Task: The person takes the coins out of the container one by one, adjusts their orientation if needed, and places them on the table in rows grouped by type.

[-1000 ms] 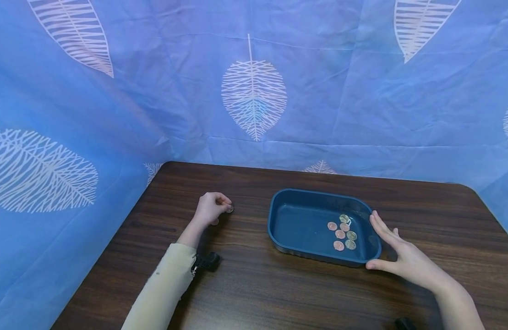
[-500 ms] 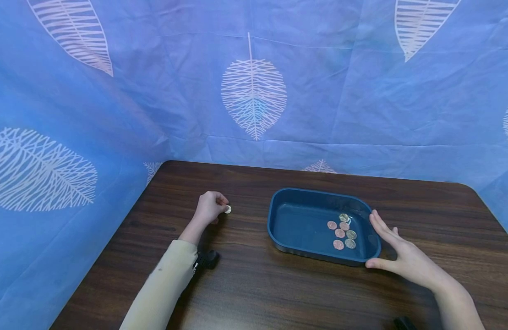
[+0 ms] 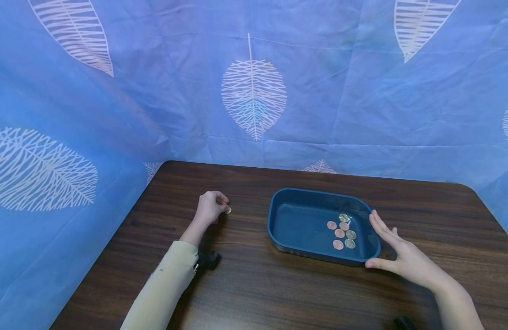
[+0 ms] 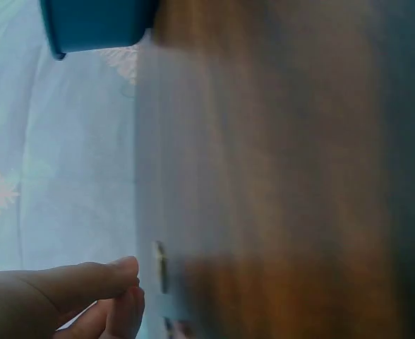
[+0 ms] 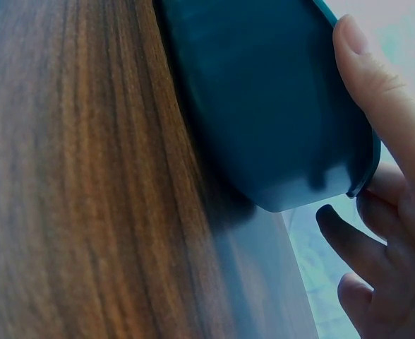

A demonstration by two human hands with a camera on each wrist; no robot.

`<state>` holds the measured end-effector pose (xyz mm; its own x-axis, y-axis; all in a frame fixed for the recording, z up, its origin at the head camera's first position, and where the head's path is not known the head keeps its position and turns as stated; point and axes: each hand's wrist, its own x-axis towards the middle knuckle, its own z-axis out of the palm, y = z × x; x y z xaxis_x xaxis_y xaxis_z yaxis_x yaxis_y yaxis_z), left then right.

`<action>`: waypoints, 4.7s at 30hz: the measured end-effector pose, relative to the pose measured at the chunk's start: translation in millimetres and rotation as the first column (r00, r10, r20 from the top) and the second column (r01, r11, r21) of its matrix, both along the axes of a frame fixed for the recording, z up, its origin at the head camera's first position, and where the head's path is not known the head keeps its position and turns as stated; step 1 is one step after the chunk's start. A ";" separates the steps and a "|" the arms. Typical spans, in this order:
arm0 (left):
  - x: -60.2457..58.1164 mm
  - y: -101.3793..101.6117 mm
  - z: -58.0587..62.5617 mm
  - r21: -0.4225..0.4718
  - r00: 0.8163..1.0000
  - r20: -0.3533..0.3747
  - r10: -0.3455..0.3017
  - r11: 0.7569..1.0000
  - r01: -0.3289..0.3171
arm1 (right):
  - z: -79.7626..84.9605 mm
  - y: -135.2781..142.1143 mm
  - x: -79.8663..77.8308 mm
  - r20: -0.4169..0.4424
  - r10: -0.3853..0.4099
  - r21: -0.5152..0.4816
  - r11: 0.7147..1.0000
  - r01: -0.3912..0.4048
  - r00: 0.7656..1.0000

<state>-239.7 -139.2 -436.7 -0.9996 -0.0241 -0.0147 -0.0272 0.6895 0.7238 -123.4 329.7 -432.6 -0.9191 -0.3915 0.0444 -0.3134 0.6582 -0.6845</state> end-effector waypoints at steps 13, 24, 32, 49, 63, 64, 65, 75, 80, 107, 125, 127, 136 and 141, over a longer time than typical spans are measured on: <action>0.0 40.3 36.3 0.108 0.966 -0.216 -0.143 0.980 0.169 | 0.7 0.1 -0.5 0.039 -0.023 0.020 1.000 0.022 0.999; 15.1 122.8 47.1 0.224 0.920 -0.143 -0.365 0.893 0.389 | 1.4 -0.7 -1.1 0.049 -0.030 0.028 0.999 0.029 0.998; 29.7 178.4 45.4 0.245 0.864 -0.123 -0.489 0.828 0.504 | 1.9 0.5 -3.2 0.048 -0.022 0.009 1.000 0.022 0.999; 34.3 243.1 16.3 0.185 0.806 0.037 -0.590 0.797 0.575 | 3.8 3.9 -3.8 0.044 0.005 -0.008 1.000 -0.004 0.999; 36.4 250.1 4.5 -0.208 0.726 0.141 -0.674 0.697 0.687 | 2.2 0.4 -0.7 0.047 -0.006 -0.019 1.000 0.007 0.999; 36.3 249.9 4.3 -0.215 0.718 0.137 -0.683 0.687 0.694 | 2.1 0.2 -0.5 0.044 -0.006 -0.017 1.000 0.007 0.999; 36.4 249.5 4.6 -0.224 0.711 0.135 -0.691 0.677 0.701 | 1.9 0.0 -0.3 0.043 -0.006 -0.017 1.000 0.007 0.999; 39.1 250.1 4.4 -0.326 0.690 0.150 -0.708 0.624 0.711 | 0.7 -1.2 1.3 0.044 -0.011 -0.005 1.000 0.011 0.999; 40.3 252.1 3.5 -0.339 0.688 0.180 -0.703 0.612 0.714 | 0.2 -1.1 1.1 0.020 0.003 -0.018 1.000 -0.002 1.000; 37.4 246.7 7.2 -0.141 0.730 0.017 -0.683 0.721 0.678 | 0.2 -1.3 1.5 0.010 -0.004 0.004 1.000 0.004 1.000; 37.3 157.8 45.0 0.323 0.823 -0.200 -0.532 0.757 0.568 | 1.7 0.6 -4.8 0.014 -0.009 0.038 0.999 0.008 1.000; 36.2 143.3 46.1 0.327 0.834 -0.208 -0.511 0.768 0.552 | 0.7 0.3 -4.5 0.009 -0.004 0.016 1.000 0.004 1.000; 29.2 69.3 42.0 0.307 0.879 -0.241 -0.411 0.827 0.470 | 0.8 1.2 -3.8 0.007 -0.004 0.013 1.000 0.004 1.000; 26.5 33.2 32.1 0.290 0.917 -0.205 -0.343 0.873 0.392 | -1.3 0.7 -3.0 0.004 -0.002 0.002 1.000 0.002 1.000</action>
